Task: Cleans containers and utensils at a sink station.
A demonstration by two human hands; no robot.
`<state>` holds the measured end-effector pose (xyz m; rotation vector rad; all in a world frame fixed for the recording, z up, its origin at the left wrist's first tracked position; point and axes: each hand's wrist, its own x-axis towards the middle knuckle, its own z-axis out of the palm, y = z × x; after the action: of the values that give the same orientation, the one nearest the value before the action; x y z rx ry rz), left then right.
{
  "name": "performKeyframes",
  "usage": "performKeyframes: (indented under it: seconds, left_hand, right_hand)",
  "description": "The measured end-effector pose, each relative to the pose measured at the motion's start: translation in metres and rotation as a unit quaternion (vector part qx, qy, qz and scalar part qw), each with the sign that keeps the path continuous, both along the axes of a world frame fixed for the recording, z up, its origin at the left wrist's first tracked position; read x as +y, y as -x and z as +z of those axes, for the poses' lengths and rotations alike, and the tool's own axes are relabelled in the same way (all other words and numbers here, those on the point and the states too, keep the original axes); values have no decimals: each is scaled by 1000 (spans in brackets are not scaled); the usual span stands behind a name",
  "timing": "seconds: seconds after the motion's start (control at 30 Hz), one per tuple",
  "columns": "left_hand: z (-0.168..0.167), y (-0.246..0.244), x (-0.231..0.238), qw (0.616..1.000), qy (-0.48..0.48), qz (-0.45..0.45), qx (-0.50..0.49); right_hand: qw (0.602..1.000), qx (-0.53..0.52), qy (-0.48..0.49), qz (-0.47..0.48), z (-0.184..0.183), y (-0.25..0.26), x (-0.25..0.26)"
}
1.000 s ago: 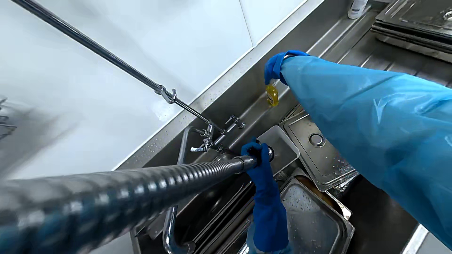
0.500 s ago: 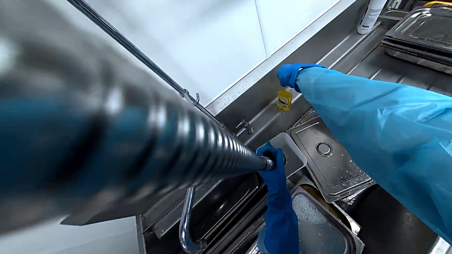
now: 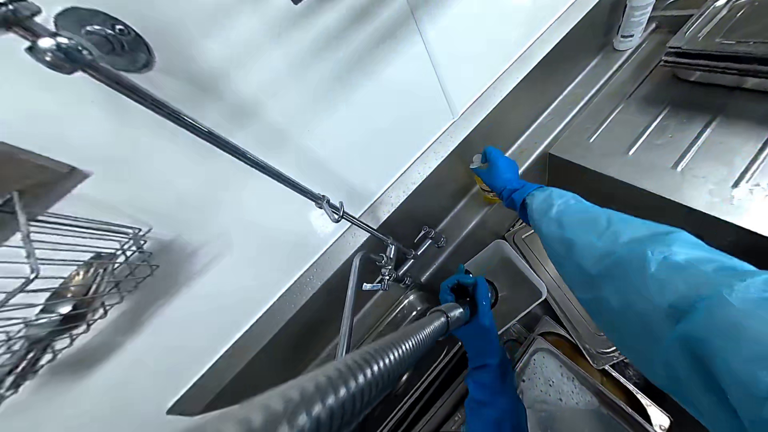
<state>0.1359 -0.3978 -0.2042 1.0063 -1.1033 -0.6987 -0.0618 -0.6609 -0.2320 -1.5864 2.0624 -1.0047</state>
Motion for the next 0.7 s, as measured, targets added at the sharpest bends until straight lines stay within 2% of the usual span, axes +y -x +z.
performKeyframes:
  seconds: [0.1,0.23,0.33,0.43,0.53,0.63,0.67,0.7]
  left_hand:
    - [2,-1,2,1000,20,-6,-14]
    - [-4,-8,2,998,46,-23,-27]
    - [-11,-13,7,998,28,-37,-32]
    - [-22,-16,2,999,31,-40,-18]
    - [-28,-12,0,998,32,-46,-10]
    - [-30,-7,0,998,39,-35,-20]
    - [-30,-5,1,998,43,-31,-21]
    - [-28,-3,1,998,48,-27,-23]
  right_hand:
    - [993,-107,26,-36,-32,-3,-1]
    - [989,-140,-39,-42,-79,-5,-4]
    - [983,-158,-93,-16,-116,-1,5]
    - [973,-213,-92,-2,-129,3,13]
    - [943,-329,-51,6,-135,7,17]
    - [874,-485,20,8,-149,15,13]
    - [865,-501,23,10,-151,16,12]
    - [874,-485,13,20,-152,14,11]
